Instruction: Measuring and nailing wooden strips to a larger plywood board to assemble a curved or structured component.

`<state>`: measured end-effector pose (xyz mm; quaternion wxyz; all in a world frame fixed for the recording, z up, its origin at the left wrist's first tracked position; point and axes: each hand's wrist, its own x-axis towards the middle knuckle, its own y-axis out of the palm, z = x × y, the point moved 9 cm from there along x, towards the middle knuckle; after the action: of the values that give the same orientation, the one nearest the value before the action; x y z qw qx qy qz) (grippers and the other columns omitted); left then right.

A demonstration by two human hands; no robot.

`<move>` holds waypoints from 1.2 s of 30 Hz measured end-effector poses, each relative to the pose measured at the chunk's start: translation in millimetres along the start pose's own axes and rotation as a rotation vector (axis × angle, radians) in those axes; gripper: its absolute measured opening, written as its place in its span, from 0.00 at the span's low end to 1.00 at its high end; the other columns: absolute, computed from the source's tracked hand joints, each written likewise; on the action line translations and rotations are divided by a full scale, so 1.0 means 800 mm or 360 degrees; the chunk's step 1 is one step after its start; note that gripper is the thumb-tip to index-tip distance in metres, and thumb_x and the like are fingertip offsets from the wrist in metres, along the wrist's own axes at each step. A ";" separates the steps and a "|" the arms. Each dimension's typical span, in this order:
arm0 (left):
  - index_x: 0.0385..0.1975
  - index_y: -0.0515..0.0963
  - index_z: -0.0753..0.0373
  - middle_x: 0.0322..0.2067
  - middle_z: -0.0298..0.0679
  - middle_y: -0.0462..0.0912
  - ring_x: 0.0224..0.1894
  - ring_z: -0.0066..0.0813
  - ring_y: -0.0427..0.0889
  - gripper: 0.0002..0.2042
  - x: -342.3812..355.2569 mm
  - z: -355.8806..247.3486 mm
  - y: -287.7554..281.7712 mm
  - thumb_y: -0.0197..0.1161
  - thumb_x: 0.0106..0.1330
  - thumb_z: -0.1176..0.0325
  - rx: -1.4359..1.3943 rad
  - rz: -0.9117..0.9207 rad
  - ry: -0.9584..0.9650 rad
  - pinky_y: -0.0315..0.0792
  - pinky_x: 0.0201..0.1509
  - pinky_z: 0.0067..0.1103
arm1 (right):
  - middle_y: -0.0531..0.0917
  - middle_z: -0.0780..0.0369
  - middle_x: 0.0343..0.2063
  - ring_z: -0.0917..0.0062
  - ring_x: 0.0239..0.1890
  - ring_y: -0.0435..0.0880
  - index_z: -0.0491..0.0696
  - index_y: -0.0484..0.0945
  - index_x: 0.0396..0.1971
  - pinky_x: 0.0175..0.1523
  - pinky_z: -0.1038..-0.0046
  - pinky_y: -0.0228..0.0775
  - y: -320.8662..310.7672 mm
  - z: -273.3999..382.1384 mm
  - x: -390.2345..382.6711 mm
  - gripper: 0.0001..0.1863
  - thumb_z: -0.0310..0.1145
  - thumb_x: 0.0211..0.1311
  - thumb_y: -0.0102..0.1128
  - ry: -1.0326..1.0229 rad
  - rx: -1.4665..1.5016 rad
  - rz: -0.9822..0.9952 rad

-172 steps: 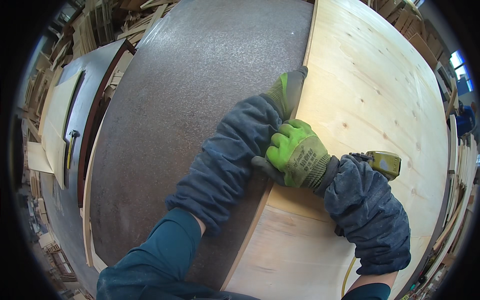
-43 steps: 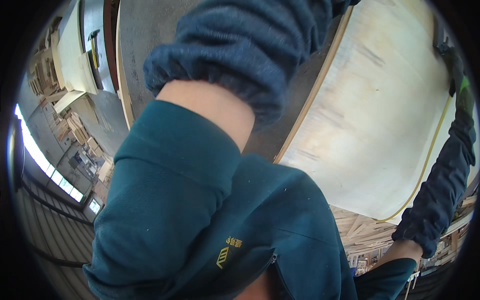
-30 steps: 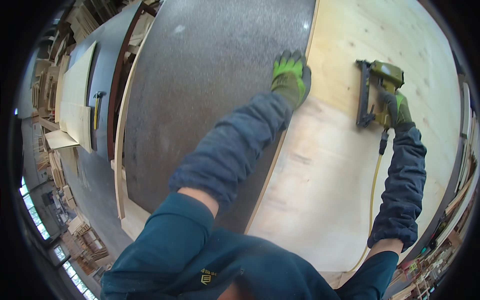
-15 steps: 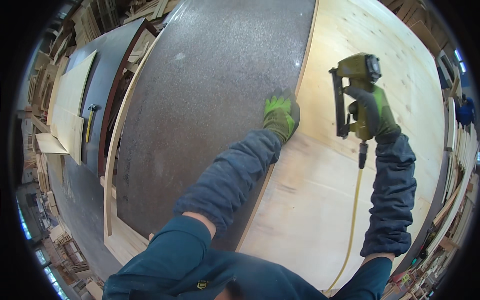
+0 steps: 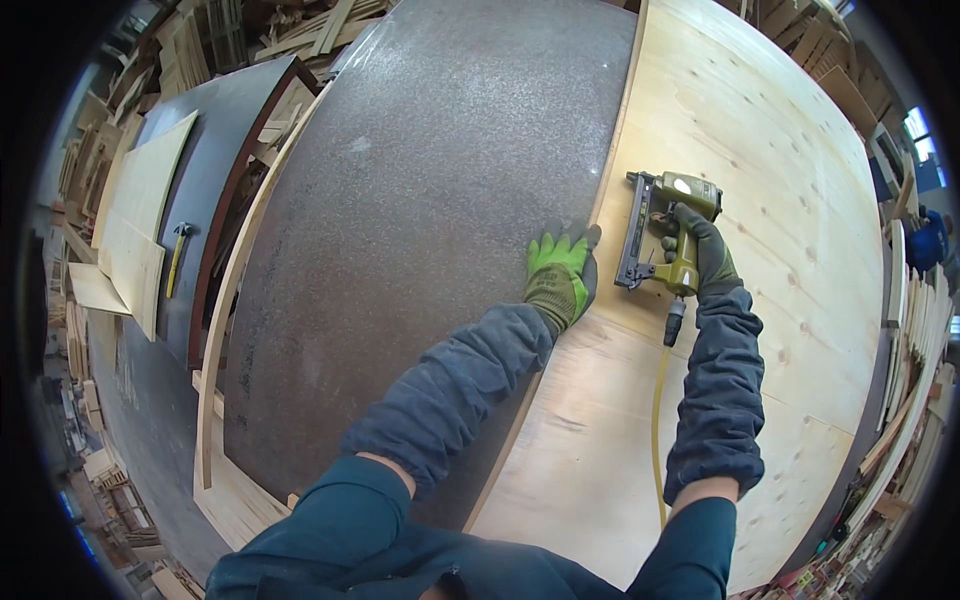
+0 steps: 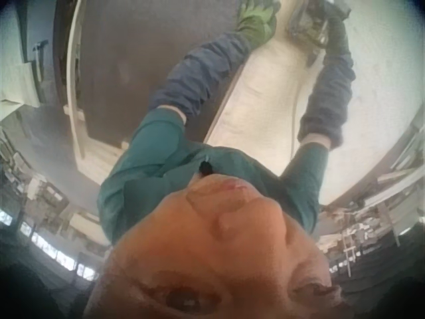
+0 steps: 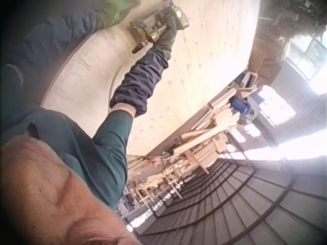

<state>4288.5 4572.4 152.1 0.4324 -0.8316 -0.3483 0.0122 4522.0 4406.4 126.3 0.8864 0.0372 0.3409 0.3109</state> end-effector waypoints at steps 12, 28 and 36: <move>0.76 0.81 0.57 0.71 0.52 0.83 0.77 0.59 0.76 0.28 0.047 0.031 0.060 0.62 0.75 0.68 0.0168 0.0592 -0.0178 0.57 0.89 0.53 | 0.91 0.63 0.43 0.78 0.29 0.87 0.49 0.85 0.60 0.29 0.71 0.83 -0.002 0.001 0.004 0.22 0.49 0.81 0.76 -0.0006 -0.0051 -0.0041; 0.71 0.86 0.57 0.74 0.46 0.84 0.82 0.55 0.73 0.23 0.054 0.019 0.072 0.59 0.78 0.65 -0.0027 0.0413 0.0008 0.52 0.92 0.55 | 0.90 0.59 0.57 0.80 0.32 0.86 0.44 0.79 0.74 0.32 0.71 0.82 0.044 0.082 -0.028 0.32 0.50 0.81 0.71 -0.0223 -0.0672 -0.0025; 0.72 0.85 0.59 0.73 0.48 0.84 0.82 0.56 0.72 0.25 0.045 0.018 0.076 0.62 0.75 0.66 -0.0050 0.0162 0.0205 0.49 0.93 0.58 | 0.86 0.62 0.41 0.76 0.29 0.85 0.43 0.85 0.59 0.31 0.66 0.78 0.103 0.119 -0.037 0.28 0.48 0.68 0.72 -0.0363 -0.1227 -0.0047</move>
<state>4345.4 4580.7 108.9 0.4396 -0.8540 -0.2773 -0.0248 4521.6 4469.7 239.4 0.8719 -0.2687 0.0993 0.3972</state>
